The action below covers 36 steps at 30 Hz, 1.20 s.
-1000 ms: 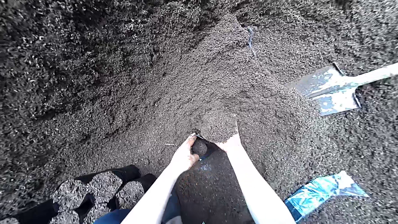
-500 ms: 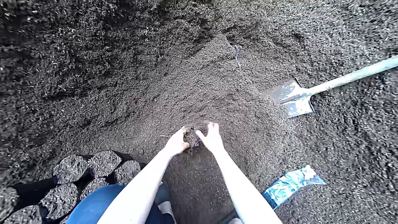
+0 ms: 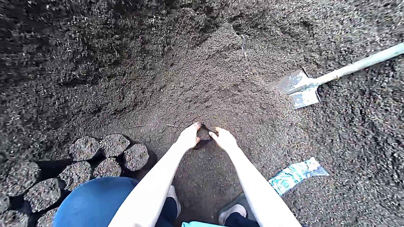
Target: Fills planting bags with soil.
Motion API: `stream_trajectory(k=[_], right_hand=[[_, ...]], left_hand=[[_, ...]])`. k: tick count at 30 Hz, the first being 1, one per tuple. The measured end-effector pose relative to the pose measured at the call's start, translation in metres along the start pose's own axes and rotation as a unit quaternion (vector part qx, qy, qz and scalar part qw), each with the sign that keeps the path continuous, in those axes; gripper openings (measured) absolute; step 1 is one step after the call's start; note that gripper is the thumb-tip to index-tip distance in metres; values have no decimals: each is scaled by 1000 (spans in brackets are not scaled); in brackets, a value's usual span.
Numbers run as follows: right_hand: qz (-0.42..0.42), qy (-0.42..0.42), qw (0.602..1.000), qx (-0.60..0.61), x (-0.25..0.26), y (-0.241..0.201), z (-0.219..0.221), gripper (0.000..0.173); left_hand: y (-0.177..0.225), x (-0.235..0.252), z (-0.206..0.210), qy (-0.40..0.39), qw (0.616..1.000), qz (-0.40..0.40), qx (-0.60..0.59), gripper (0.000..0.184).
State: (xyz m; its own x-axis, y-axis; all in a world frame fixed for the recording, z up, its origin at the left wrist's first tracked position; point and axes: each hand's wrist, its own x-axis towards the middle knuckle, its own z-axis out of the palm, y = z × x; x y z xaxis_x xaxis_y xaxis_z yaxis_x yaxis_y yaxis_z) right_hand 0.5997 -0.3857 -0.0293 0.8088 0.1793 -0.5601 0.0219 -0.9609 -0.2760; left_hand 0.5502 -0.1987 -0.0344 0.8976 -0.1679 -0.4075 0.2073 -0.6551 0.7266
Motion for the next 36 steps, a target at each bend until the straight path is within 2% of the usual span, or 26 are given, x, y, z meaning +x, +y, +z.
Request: stream_trajectory(k=[2,3,4,5,7,9,10,12,13,16,18,20,22,24,27,29,30,32,33,36], right_hand=[[-57,64,996,10,-14,2,-5,56],[-111,102,988,12,-17,3,-4,50],[-171,126,977,9,-17,3,-1,40],[-220,121,968,2,-17,0,3,34],[-244,36,969,-21,-15,-13,9,36],[-220,-53,973,-46,-10,-21,20,46],[-210,-72,974,-51,-9,-20,28,59],[-186,-74,978,-61,-18,-11,44,91],[-174,-67,980,-67,-28,-5,53,101],[-155,-35,982,-98,-57,16,97,110],[-154,-8,980,-124,-68,28,125,103],[-153,3,979,-137,-70,30,141,86],[-129,-24,981,-145,-63,25,145,73],[-88,-78,983,-140,-50,17,143,67],[-98,-88,980,-150,-29,12,130,69],[-145,-71,976,-145,-20,9,98,77],[-174,-54,975,-131,-18,5,77,75],[-246,-17,961,-122,-19,1,38,56],[-280,2,951,-129,-19,3,24,46],[-353,69,918,-165,-13,20,14,31]], left_hand=[[10,-5,-15,37,999,-17,19,51],[14,-3,-21,62,997,-40,36,45],[19,0,-26,79,993,-67,57,46],[24,6,-26,90,988,-85,87,53],[24,30,-11,81,981,-97,148,59],[15,52,9,38,979,-100,173,45],[12,56,16,24,979,-96,176,39],[13,50,25,5,986,-68,150,39],[14,41,31,-9,989,-45,138,41],[13,6,57,-57,992,37,110,42],[12,-9,75,-92,986,95,101,41],[8,-13,85,-115,980,131,95,40],[4,-11,90,-125,979,138,80,40],[0,-7,92,-121,981,132,67,40],[3,4,78,-90,989,102,48,38],[6,11,54,-46,995,89,14,37],[6,14,39,-19,997,80,-12,36],[5,14,6,13,999,39,-36,34],[6,12,-9,4,1000,-7,-11,36],[25,5,-31,-35,976,-162,138,61]])
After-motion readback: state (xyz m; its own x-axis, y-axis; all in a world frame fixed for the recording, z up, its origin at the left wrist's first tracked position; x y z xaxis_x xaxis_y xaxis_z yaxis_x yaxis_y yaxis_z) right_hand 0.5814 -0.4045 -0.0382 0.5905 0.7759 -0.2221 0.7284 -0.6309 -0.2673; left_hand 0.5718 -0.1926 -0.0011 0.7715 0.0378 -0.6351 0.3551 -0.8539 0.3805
